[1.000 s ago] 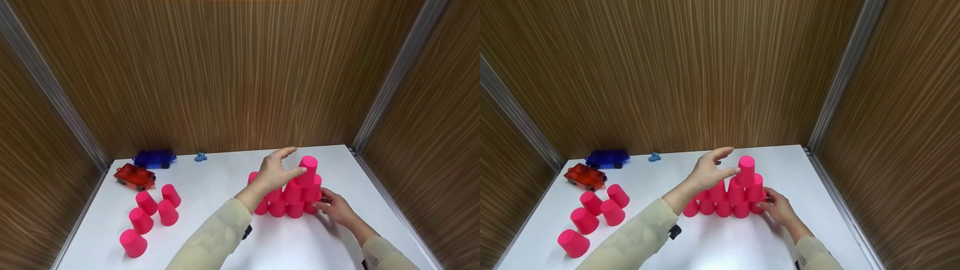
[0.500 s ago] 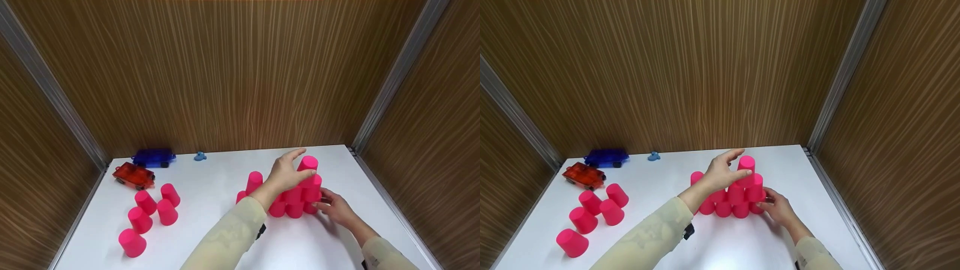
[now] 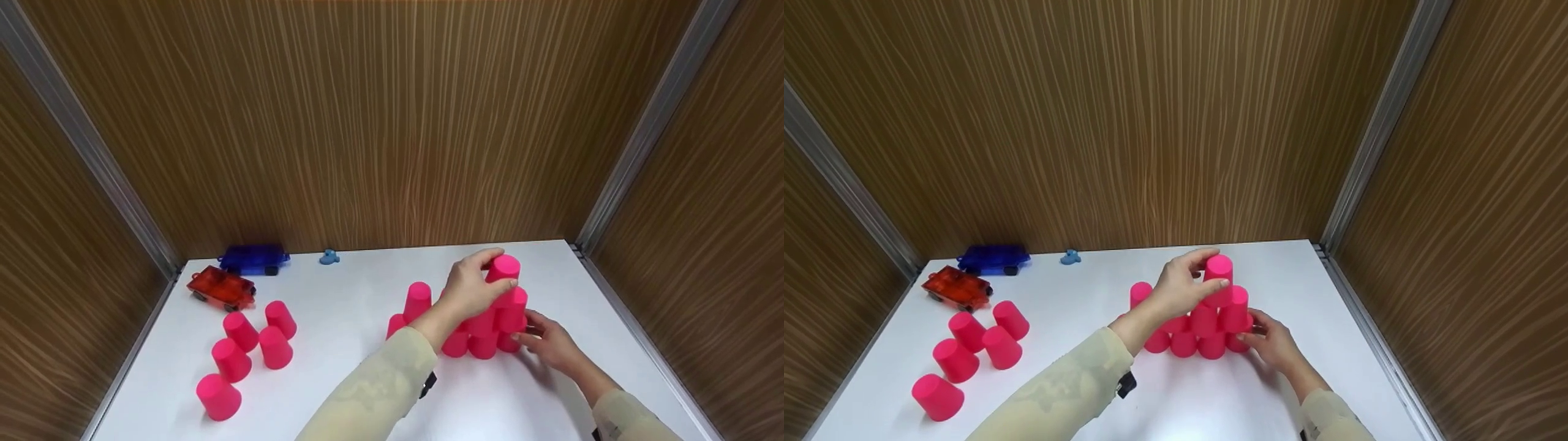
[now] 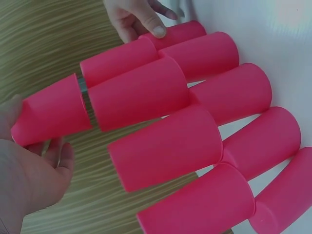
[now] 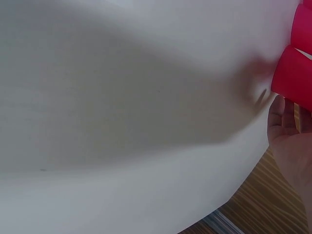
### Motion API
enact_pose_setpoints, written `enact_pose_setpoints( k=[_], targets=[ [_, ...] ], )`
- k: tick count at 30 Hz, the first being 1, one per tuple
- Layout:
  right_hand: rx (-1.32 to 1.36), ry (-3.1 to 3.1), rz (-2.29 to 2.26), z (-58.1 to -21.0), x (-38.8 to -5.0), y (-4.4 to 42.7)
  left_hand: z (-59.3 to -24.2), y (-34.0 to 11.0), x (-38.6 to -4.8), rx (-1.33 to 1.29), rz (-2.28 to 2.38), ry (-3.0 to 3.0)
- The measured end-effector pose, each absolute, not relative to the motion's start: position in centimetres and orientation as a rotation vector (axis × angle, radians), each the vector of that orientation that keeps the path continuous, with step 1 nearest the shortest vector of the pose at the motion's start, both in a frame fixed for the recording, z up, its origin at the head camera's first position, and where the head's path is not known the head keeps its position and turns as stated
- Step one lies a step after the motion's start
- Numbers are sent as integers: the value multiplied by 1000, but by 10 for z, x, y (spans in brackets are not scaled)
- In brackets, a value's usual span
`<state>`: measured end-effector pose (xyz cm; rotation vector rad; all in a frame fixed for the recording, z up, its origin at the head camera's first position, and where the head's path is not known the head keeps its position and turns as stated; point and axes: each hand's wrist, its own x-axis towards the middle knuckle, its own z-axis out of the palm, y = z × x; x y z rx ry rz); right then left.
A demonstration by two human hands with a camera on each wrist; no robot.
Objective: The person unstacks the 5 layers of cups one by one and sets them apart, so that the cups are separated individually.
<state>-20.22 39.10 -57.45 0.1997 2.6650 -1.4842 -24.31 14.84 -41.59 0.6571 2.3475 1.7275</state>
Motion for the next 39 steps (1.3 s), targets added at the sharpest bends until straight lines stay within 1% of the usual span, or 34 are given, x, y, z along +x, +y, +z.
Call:
enact_pose_setpoints(
  k=[8,14,19,33,39],
  targets=[
    [209,2664,-1479,-575,-198,391,-400,118,-238,680,1822,2366],
    [194,2664,-1479,-576,-199,391,-394,77,-241,715,1888,2440],
    [193,2670,-1466,-578,-200,394,-398,39,-241,693,1908,2510],
    [147,2669,-1486,-575,-200,394,-425,-59,-228,405,1993,2635],
    [153,2667,-1481,-575,-203,391,-434,-96,-217,162,1982,2661]
  ],
)
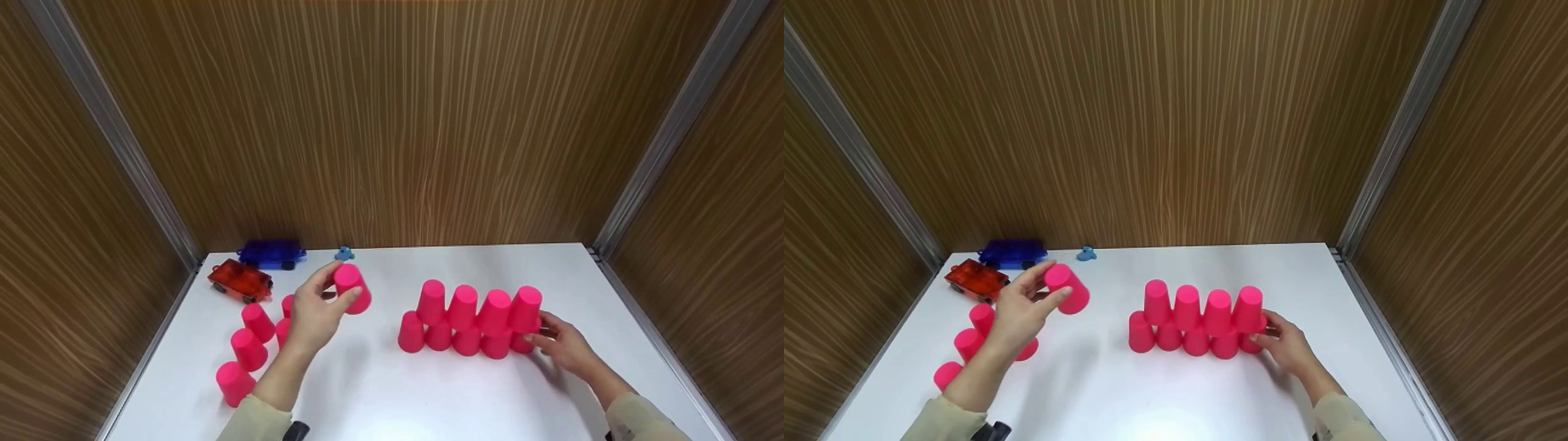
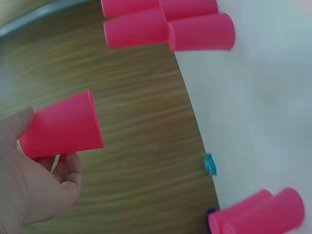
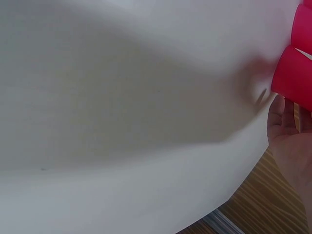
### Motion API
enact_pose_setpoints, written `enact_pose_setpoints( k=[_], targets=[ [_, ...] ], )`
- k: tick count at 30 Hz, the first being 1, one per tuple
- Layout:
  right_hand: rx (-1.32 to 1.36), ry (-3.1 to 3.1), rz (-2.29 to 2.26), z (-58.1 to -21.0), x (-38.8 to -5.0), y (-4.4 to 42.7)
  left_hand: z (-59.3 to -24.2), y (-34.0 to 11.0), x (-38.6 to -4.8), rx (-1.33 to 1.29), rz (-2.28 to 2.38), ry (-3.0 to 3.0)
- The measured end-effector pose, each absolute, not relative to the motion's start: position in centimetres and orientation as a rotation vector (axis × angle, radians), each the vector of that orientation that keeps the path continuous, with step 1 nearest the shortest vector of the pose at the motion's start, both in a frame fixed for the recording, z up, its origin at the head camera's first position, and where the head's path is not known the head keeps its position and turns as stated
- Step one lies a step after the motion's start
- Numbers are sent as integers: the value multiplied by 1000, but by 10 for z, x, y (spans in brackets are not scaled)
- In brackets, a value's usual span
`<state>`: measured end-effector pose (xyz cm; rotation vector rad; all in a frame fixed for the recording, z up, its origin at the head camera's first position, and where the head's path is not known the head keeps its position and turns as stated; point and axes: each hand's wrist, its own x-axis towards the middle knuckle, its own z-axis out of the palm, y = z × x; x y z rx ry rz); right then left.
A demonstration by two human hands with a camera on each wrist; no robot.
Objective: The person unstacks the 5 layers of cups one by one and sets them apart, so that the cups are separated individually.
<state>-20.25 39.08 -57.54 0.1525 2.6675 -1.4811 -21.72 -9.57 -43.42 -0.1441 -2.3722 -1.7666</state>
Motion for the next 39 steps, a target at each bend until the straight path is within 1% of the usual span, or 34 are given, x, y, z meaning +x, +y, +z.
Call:
enact_pose_setpoints(
  k=[12,19,39],
  targets=[
    [117,2654,-1503,-578,-199,386,-461,-151,-197,157,-1788,-2442],
    [132,2650,-1469,-578,-201,385,-479,-178,-187,239,-1794,-2437],
    [105,2667,-1452,-572,-201,389,-537,-198,-168,424,-1705,-2517]
  ],
)
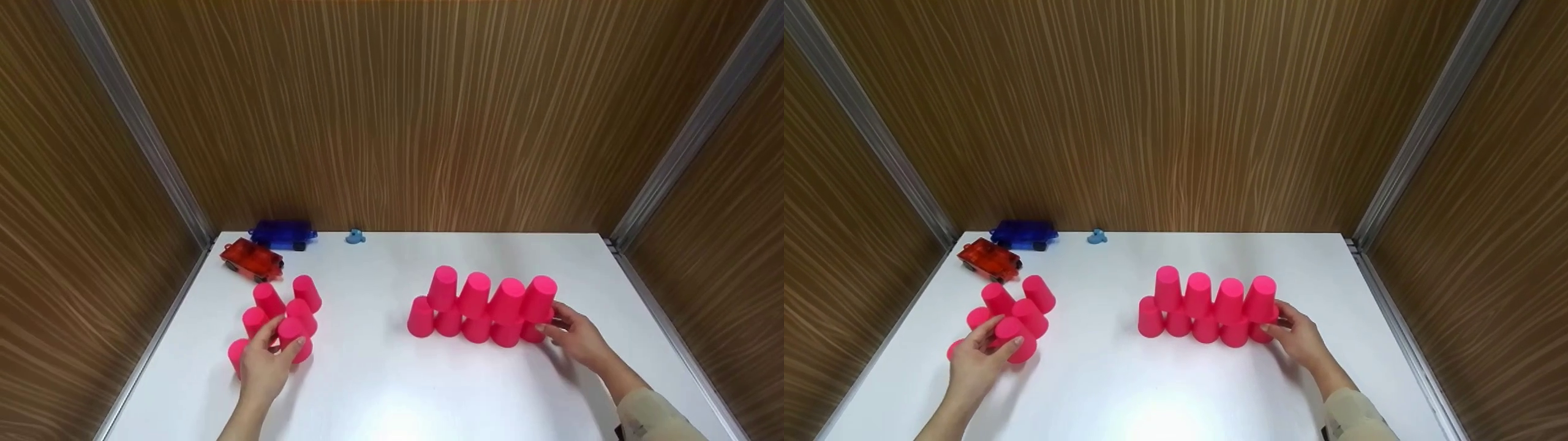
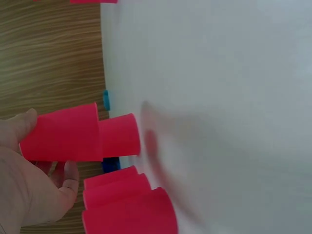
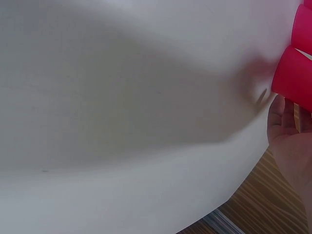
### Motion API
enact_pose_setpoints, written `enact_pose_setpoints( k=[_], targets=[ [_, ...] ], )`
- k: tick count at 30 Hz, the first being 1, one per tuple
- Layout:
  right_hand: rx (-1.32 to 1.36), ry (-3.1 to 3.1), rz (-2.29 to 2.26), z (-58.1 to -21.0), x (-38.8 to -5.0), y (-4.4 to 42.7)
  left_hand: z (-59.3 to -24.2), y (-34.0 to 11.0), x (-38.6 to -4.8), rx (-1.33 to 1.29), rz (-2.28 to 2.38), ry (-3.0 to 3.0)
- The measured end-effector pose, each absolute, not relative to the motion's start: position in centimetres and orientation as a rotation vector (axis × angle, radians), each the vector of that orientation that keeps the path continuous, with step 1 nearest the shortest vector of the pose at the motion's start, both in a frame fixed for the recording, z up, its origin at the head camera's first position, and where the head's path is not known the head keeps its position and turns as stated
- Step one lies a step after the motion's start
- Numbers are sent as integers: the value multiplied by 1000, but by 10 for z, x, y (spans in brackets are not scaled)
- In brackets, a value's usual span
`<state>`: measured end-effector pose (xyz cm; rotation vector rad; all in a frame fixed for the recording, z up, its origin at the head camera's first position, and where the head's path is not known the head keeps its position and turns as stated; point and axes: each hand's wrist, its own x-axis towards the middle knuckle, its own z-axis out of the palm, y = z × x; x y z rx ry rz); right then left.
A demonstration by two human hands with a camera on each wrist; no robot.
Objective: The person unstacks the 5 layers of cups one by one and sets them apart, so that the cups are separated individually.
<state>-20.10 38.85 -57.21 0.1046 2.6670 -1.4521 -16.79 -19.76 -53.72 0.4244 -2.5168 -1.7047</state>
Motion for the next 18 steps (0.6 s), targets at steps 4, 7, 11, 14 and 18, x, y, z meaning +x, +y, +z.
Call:
enact_pose_setpoints(
  k=[4,7,11,14,18],
  targets=[
    [125,2656,-1442,-572,-201,389,-547,-198,-168,427,-1680,-2534],
    [122,2653,-1435,-573,-201,390,-552,-199,-168,446,-1696,-2531],
    [127,2651,-1437,-573,-201,391,-559,-199,-169,463,-1707,-2520],
    [123,2651,-1443,-573,-201,391,-563,-199,-169,451,-1696,-2512],
    [119,2646,-1454,-573,-201,391,-567,-200,-171,444,-1697,-2503]
  ],
)
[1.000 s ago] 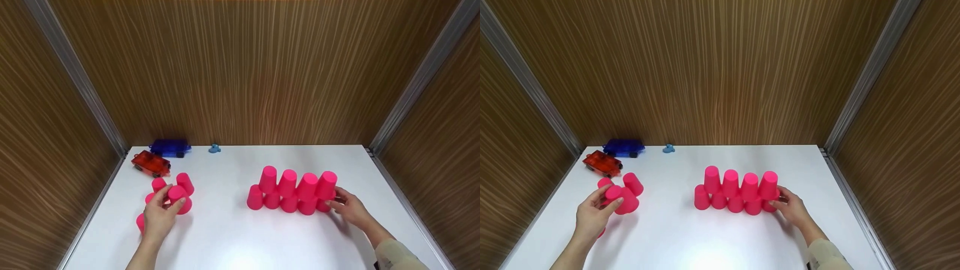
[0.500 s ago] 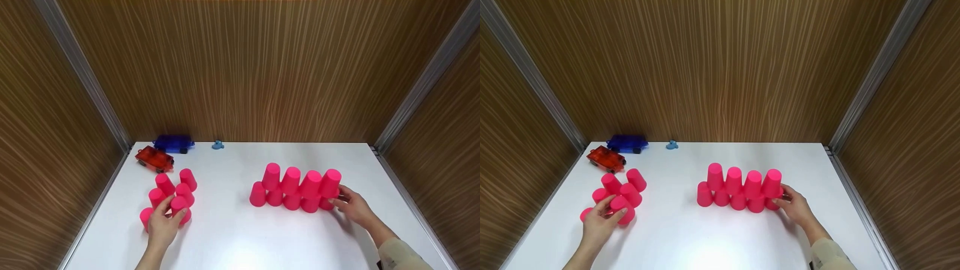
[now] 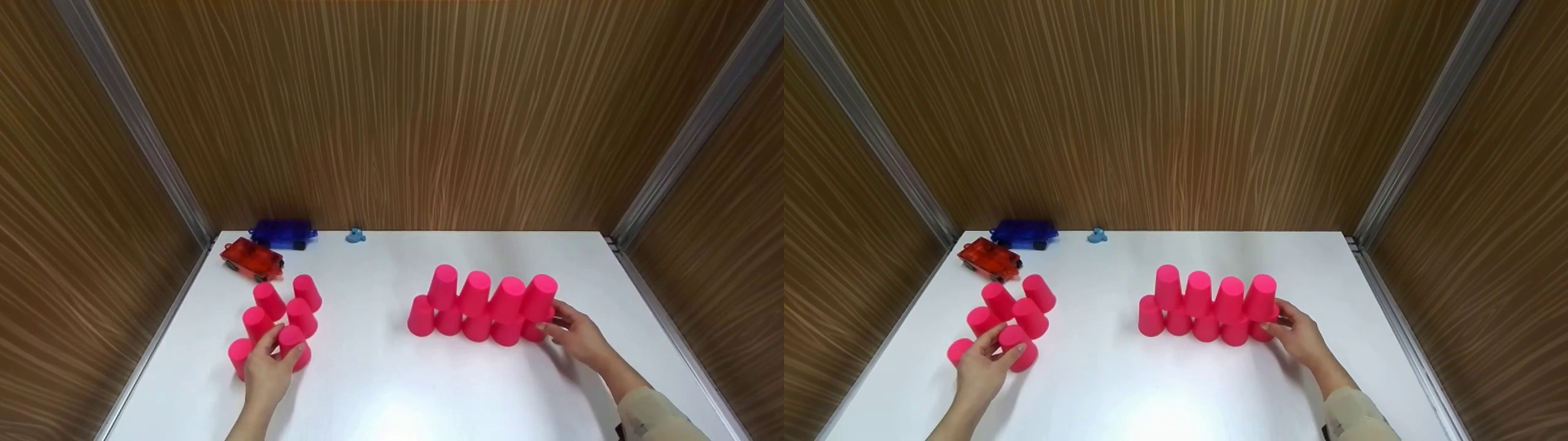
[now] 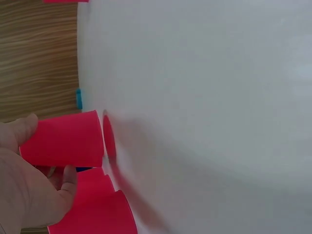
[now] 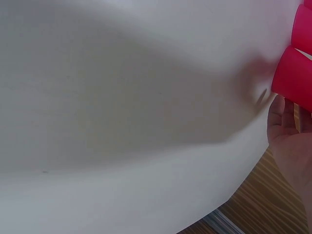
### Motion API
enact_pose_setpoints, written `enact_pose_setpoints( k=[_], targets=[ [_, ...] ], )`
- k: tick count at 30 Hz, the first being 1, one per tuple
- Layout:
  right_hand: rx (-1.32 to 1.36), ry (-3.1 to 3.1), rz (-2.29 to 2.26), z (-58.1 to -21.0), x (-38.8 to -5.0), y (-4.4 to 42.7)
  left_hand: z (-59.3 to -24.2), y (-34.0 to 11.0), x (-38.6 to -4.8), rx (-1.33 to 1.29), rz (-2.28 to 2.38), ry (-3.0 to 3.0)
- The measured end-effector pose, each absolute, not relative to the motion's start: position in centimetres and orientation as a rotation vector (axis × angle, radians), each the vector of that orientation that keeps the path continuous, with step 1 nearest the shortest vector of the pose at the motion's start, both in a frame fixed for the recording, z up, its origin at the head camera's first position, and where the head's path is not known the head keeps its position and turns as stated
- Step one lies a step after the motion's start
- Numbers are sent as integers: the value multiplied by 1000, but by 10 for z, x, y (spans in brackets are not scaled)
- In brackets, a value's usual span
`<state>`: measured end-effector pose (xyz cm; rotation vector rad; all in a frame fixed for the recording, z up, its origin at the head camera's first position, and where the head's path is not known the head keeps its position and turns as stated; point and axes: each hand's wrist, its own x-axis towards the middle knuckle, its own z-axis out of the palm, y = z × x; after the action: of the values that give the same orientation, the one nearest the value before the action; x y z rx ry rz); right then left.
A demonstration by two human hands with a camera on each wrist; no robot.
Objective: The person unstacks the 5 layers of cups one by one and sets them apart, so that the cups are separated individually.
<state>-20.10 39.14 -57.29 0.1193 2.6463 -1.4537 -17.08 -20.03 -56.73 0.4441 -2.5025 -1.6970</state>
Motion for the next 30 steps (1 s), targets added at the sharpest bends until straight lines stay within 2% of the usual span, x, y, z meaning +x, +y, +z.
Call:
enact_pose_setpoints(
  k=[30],
  targets=[
    [83,2678,-1469,-575,-202,392,-574,-203,-177,500,-1674,-2529]
  ],
)
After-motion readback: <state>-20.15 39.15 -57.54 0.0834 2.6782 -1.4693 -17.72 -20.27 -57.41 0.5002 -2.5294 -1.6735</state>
